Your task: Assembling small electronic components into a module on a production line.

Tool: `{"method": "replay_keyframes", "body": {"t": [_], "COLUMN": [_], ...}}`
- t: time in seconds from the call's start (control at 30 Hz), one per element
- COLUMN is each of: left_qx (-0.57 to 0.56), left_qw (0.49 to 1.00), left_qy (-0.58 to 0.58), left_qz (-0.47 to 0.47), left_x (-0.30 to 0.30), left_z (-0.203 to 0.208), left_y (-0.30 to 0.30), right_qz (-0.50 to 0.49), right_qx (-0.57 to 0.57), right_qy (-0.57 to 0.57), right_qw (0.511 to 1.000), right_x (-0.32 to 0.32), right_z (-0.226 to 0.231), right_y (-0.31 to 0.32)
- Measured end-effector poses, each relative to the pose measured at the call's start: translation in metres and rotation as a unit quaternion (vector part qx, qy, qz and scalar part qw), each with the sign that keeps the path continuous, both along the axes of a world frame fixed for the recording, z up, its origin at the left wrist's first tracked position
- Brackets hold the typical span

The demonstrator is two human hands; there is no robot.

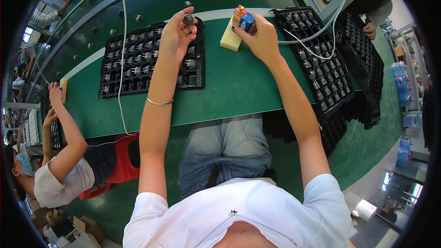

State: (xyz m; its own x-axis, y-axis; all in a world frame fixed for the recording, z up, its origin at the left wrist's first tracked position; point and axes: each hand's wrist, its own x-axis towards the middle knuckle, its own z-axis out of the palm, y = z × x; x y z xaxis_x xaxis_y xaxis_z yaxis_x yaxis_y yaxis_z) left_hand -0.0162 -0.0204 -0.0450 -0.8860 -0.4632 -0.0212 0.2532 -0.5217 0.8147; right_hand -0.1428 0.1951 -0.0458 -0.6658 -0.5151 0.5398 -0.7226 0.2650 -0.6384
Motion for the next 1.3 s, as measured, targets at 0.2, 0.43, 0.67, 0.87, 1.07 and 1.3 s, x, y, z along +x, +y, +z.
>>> {"method": "replay_keyframes", "body": {"t": [0.2,0.43,0.67,0.87,1.07,1.3], "left_qx": [-0.016,0.002,-0.037,-0.102,-0.111,-0.277], "left_qw": [1.0,1.0,0.999,0.994,0.993,0.955], "left_qy": [-0.01,0.004,0.012,-0.029,-0.042,-0.063], "left_qz": [0.011,0.02,-0.024,-0.015,-0.004,0.085], "left_x": [-0.001,-0.003,0.0,0.001,0.001,0.003], "left_z": [-0.002,-0.01,-0.003,-0.001,0.006,0.013], "left_y": [0.001,-0.007,-0.003,0.001,0.009,0.014], "right_qz": [-0.004,0.008,0.009,-0.061,-0.066,0.122], "right_qx": [0.004,-0.011,0.048,0.07,0.147,-0.055], "right_qy": [-0.011,-0.028,-0.031,-0.03,0.038,-0.227], "right_qw": [1.0,0.999,0.998,0.995,0.986,0.965], "right_x": [-0.001,-0.001,-0.055,-0.108,-0.122,-0.087], "right_z": [-0.001,0.004,0.005,-0.005,-0.013,0.013], "right_y": [0.001,-0.003,-0.045,-0.112,-0.127,-0.103]}}
